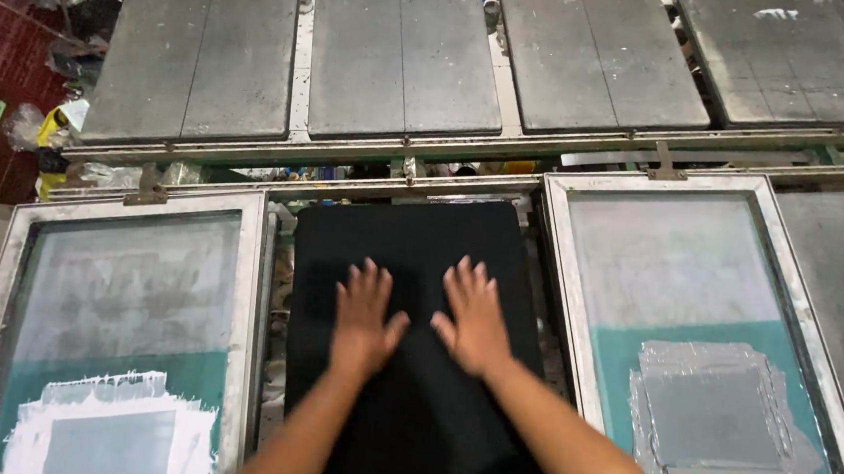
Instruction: The person uses a heat gun to apply heat to a design on a black t-shirt laid on a workbench. They then smooth the fabric with their hands, flip the shirt over, and reposition it on the table.
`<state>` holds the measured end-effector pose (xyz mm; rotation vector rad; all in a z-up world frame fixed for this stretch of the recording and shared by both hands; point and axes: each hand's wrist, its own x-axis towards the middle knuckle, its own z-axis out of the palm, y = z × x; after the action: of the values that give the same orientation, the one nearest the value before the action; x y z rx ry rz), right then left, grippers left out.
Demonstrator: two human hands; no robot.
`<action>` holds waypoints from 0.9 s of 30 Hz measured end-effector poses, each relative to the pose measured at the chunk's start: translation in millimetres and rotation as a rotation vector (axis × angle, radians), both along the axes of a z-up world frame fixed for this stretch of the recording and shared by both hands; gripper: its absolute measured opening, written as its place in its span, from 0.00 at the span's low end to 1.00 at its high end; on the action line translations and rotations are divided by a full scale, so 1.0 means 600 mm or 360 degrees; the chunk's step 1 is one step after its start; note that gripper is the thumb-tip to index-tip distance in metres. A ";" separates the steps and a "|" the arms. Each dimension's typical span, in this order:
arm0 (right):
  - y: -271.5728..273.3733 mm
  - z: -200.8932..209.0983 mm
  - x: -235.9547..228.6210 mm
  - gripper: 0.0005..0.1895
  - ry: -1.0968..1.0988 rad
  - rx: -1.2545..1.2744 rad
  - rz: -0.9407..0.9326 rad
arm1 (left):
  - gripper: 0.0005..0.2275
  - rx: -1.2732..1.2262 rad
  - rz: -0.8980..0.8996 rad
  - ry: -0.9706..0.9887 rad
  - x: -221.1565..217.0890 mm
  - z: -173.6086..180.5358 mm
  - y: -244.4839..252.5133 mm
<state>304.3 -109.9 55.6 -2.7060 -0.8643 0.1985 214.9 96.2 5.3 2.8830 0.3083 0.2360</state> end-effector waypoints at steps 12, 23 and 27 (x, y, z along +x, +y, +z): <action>-0.224 -0.092 -0.236 0.41 -0.0142 -0.0076 -0.0302 | 0.33 0.0144 -0.0335 -0.0027 -0.375 -0.037 -0.015; -0.086 -0.075 -0.403 0.38 -0.0032 0.0423 -0.0022 | 0.29 -0.0746 -0.0539 -0.0067 -0.358 0.038 -0.128; -0.105 -0.053 -0.412 0.36 -0.0146 0.0019 0.0178 | 0.27 -0.0300 -0.0819 -0.0217 -0.378 0.016 -0.120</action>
<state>56.9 -173.0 24.1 -2.6756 -1.0410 0.0932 -11.9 24.1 14.7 2.6291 -0.4106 0.2871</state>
